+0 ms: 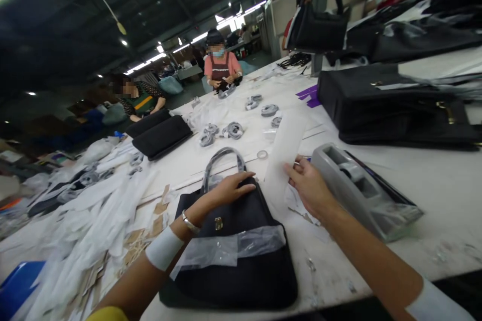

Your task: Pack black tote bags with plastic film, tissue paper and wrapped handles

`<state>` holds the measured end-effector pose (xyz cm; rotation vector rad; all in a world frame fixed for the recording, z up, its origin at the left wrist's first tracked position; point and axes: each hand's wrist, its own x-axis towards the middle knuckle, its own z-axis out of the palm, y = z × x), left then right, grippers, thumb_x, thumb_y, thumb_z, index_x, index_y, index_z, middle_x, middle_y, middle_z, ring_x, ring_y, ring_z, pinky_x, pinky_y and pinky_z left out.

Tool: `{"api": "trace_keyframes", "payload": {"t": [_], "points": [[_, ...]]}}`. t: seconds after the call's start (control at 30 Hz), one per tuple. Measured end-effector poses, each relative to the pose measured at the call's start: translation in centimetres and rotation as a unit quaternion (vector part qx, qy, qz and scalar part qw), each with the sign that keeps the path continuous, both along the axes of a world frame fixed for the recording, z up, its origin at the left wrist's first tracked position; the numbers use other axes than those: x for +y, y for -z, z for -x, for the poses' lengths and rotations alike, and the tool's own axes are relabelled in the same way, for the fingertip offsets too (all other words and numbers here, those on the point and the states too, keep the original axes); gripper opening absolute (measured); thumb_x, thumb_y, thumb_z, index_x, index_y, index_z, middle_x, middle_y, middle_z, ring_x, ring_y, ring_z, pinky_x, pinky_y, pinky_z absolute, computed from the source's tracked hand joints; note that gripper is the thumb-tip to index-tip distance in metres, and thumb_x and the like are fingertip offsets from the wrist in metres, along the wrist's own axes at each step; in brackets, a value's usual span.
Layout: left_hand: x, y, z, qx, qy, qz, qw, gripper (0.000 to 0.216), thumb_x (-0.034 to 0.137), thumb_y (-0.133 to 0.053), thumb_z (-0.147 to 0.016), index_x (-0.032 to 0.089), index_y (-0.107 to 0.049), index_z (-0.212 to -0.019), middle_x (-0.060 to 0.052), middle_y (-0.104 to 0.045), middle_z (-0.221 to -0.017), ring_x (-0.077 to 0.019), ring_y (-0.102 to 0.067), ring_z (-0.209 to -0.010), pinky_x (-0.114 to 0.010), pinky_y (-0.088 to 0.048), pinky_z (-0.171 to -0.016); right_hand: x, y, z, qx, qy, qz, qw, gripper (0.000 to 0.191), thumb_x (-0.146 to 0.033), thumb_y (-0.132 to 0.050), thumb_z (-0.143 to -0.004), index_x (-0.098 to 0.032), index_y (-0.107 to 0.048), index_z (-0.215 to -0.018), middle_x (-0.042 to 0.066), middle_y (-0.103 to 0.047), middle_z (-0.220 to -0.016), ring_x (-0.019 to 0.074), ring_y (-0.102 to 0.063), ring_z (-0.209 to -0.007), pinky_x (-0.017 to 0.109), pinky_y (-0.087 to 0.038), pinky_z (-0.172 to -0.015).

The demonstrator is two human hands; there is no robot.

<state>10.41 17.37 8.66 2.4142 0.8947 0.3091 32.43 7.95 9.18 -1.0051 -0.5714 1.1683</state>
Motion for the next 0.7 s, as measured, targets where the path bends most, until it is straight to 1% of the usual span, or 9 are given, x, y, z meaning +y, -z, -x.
{"api": "trace_keyframes", "payload": {"t": [0.1,0.2,0.27,0.33,0.4,0.47,0.57,0.63,0.7], "points": [[1.2,0.5,-0.4,0.039,0.048,-0.006,0.998,0.052,0.05,-0.066,-0.086,0.027,-0.059,-0.132,-0.008,-0.066,-0.124,-0.0276,-0.062,-0.113,-0.038,-0.048,-0.098,0.7,1.6,0.4,0.009,0.018,0.011,1.0,0.032,-0.029,-0.077,-0.075,-0.028,-0.061,-0.102,0.0,-0.074,-0.097,0.0209,-0.069,-0.094,0.037,-0.06,-0.083],[1.9,-0.2,-0.6,0.061,0.107,-0.014,0.992,0.049,0.052,-0.073,-0.08,0.028,-0.066,-0.122,-0.007,-0.067,-0.115,-0.0259,-0.063,-0.106,-0.036,-0.047,-0.094,1.3,2.7,1.3,0.018,0.055,0.01,0.998,0.035,-0.032,-0.076,-0.075,-0.026,-0.058,-0.104,0.001,-0.074,-0.097,0.0209,-0.07,-0.092,0.036,-0.06,-0.08],[2.2,-0.8,-0.6,0.047,0.135,0.004,0.99,0.047,0.051,-0.078,-0.075,0.027,-0.068,-0.114,-0.006,-0.067,-0.111,-0.0241,-0.062,-0.103,-0.034,-0.046,-0.092,1.6,3.2,1.9,0.005,0.069,0.014,0.998,0.038,-0.036,-0.074,-0.076,-0.024,-0.056,-0.107,0.002,-0.074,-0.097,0.0201,-0.07,-0.09,0.034,-0.059,-0.076],[2.2,-1.2,-0.5,0.011,0.138,0.03,0.99,0.045,0.048,-0.081,-0.071,0.025,-0.068,-0.107,-0.004,-0.067,-0.105,-0.0218,-0.062,-0.097,-0.031,-0.047,-0.086,1.7,3.4,2.5,-0.023,0.066,0.023,0.997,0.041,-0.04,-0.072,-0.078,-0.024,-0.054,-0.111,0.002,-0.075,-0.097,0.0194,-0.071,-0.086,0.032,-0.058,-0.073],[1.7,-1.5,-0.3,-0.04,0.117,0.054,0.991,0.037,0.044,-0.082,-0.071,0.022,-0.067,-0.098,-0.003,-0.067,-0.095,-0.0196,-0.062,-0.089,-0.029,-0.046,-0.08,1.4,3.4,3.0,-0.039,0.033,0.025,0.998,0.046,-0.042,-0.072,-0.078,-0.023,-0.053,-0.115,0.003,-0.075,-0.097,0.0197,-0.071,-0.084,0.035,-0.058,-0.076],[0.9,-1.6,0.1,-0.102,0.088,0.068,0.989,0.029,0.04,-0.081,-0.075,0.02,-0.066,-0.088,-0.002,-0.065,-0.087,-0.0181,-0.06,-0.083,-0.028,-0.046,-0.076,0.7,3.4,3.6,-0.039,-0.023,0.016,0.999,0.047,-0.041,-0.073,-0.078,-0.023,-0.053,-0.116,0.004,-0.076,-0.098,0.0206,-0.071,-0.086,0.038,-0.056,-0.083],[-0.5,-1.5,0.7,-0.197,0.048,0.055,0.978,0.024,0.035,-0.078,-0.079,0.018,-0.061,-0.078,-0.001,-0.062,-0.08,-0.0166,-0.058,-0.078,-0.029,-0.045,-0.074,-0.7,3.1,4.0,-0.06,-0.119,0.01,0.991,0.039,-0.041,-0.068,-0.082,-0.022,-0.056,-0.114,0.005,-0.075,-0.102,0.0209,-0.071,-0.09,0.039,-0.054,-0.088],[-1.4,-1.4,1.0,-0.245,0.021,0.019,0.969,0.023,0.032,-0.078,-0.08,0.019,-0.06,-0.075,-0.001,-0.06,-0.078,-0.0158,-0.057,-0.076,-0.029,-0.045,-0.073,-1.8,2.6,4.0,-0.109,-0.186,0.006,0.976,0.032,-0.042,-0.062,-0.086,-0.021,-0.06,-0.11,0.005,-0.074,-0.104,0.0212,-0.07,-0.092,0.037,-0.053,-0.087],[-2.0,-1.1,1.1,-0.277,-0.01,-0.022,0.961,0.022,0.031,-0.078,-0.079,0.019,-0.06,-0.075,0.0,-0.06,-0.077,-0.0157,-0.057,-0.076,-0.029,-0.045,-0.073,-2.7,1.7,3.5,-0.206,-0.253,0.013,0.945,0.024,-0.04,-0.059,-0.087,-0.02,-0.064,-0.1,0.005,-0.074,-0.099,0.0217,-0.069,-0.091,0.033,-0.053,-0.081]]}}
